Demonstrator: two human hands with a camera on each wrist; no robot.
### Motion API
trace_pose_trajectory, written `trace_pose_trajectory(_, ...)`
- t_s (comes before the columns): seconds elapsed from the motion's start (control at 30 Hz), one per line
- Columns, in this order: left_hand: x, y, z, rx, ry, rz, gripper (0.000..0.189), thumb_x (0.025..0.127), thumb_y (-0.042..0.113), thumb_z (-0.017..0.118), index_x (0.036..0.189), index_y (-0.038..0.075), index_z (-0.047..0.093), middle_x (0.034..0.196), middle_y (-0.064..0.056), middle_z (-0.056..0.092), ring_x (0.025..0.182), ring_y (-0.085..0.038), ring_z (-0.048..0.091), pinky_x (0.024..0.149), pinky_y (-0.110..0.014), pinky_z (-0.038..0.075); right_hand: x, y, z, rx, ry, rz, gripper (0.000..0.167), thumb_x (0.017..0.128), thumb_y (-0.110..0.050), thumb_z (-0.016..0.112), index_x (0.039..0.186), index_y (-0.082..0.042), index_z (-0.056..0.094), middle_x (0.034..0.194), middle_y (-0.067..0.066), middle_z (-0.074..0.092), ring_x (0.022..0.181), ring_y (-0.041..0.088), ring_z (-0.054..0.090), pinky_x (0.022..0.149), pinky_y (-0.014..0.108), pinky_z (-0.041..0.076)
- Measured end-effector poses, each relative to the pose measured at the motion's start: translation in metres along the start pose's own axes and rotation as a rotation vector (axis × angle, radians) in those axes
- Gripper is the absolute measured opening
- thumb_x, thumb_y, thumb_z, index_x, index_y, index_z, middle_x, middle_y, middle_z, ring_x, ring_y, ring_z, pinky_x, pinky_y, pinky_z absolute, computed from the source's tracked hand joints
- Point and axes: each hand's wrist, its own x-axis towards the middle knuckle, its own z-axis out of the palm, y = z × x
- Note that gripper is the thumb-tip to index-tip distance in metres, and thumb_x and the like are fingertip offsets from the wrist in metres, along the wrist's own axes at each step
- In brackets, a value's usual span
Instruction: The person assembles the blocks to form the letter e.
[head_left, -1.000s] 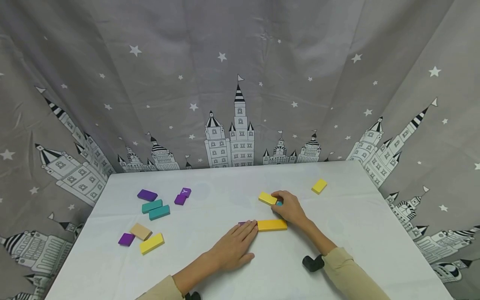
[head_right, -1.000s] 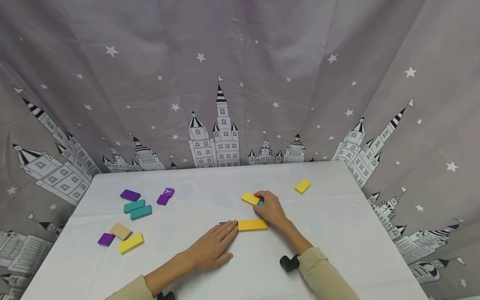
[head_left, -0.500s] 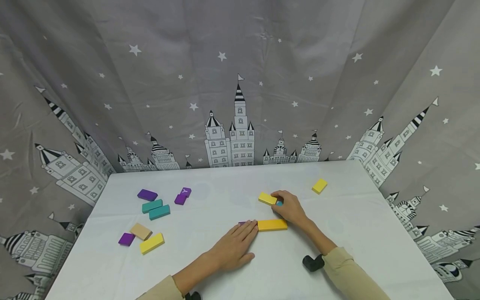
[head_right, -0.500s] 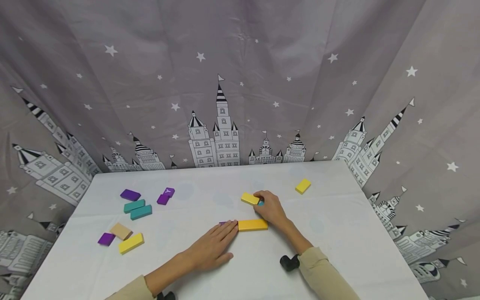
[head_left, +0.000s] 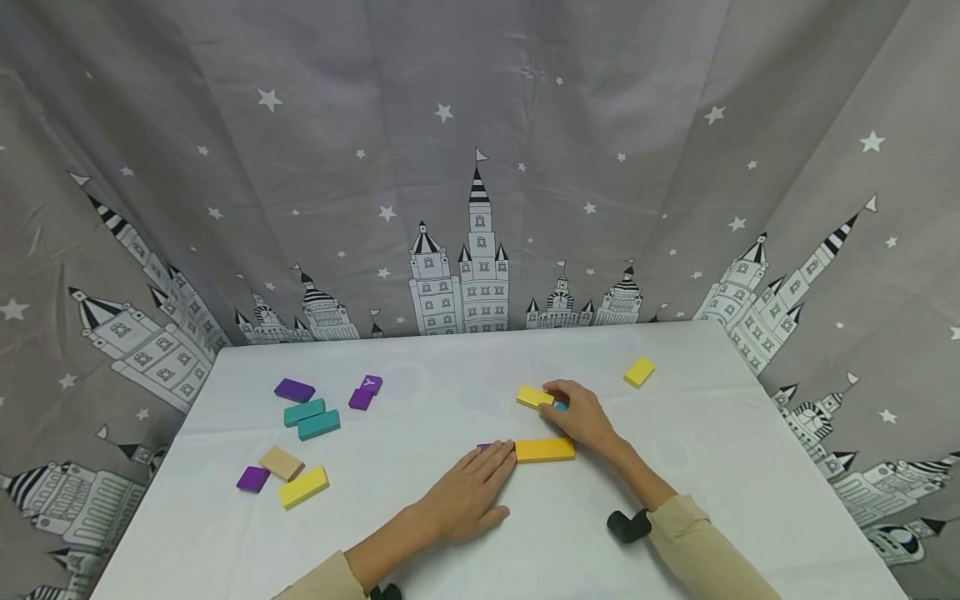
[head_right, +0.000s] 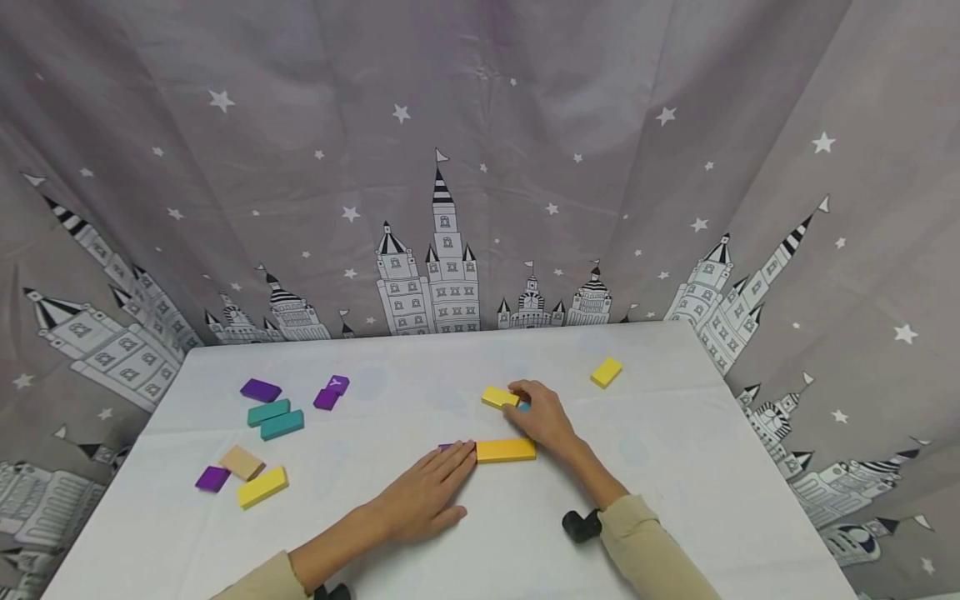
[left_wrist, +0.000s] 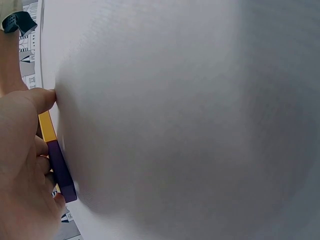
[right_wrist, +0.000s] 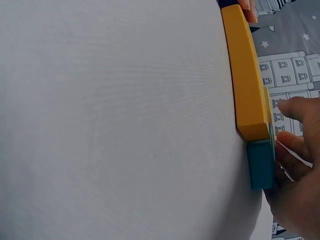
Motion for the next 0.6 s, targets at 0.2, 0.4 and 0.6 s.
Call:
trace_pose_trajectory(0.2, 0.000, 0.000, 0.000, -0.010, -0.007, -0.002, 0.073, 0.103, 0.047, 0.047, 0.157, 0.002, 0.026, 0.164, -0.012, 0.020, 0.150, -0.025, 0.018, 0.119, -0.042, 0.021, 0.000, 0.011, -0.011, 0.038, 0.070, 0.006, 0.035, 0.093, -0.018, 0.070, 0.124, -0.002, 0.065, 0.120, 0.012, 0.066, 0.108, 0.027, 0.061, 0.096, 0.045, 0.049)
trace_pose_trajectory(0.4, 0.001, 0.000, 0.000, -0.011, -0.014, -0.008, 0.073, 0.103, 0.047, 0.047, 0.157, 0.002, 0.026, 0.164, -0.012, 0.019, 0.150, -0.025, 0.017, 0.119, -0.042, 0.020, 0.001, 0.028, -0.033, 0.065, 0.201, 0.085, 0.031, 0.095, -0.015, 0.068, 0.122, -0.002, 0.065, 0.120, 0.014, 0.065, 0.110, 0.029, 0.058, 0.096, 0.046, 0.048)
trace_pose_trajectory(0.6, 0.001, 0.000, 0.001, -0.012, -0.015, -0.009, 0.073, 0.103, 0.047, 0.047, 0.157, 0.002, 0.025, 0.164, -0.012, 0.018, 0.150, -0.025, 0.017, 0.119, -0.042, 0.019, 0.001, 0.053, -0.056, 0.078, 0.344, 0.115, 0.032, 0.095, -0.013, 0.067, 0.122, 0.003, 0.064, 0.120, 0.020, 0.064, 0.111, 0.035, 0.059, 0.096, 0.049, 0.048)
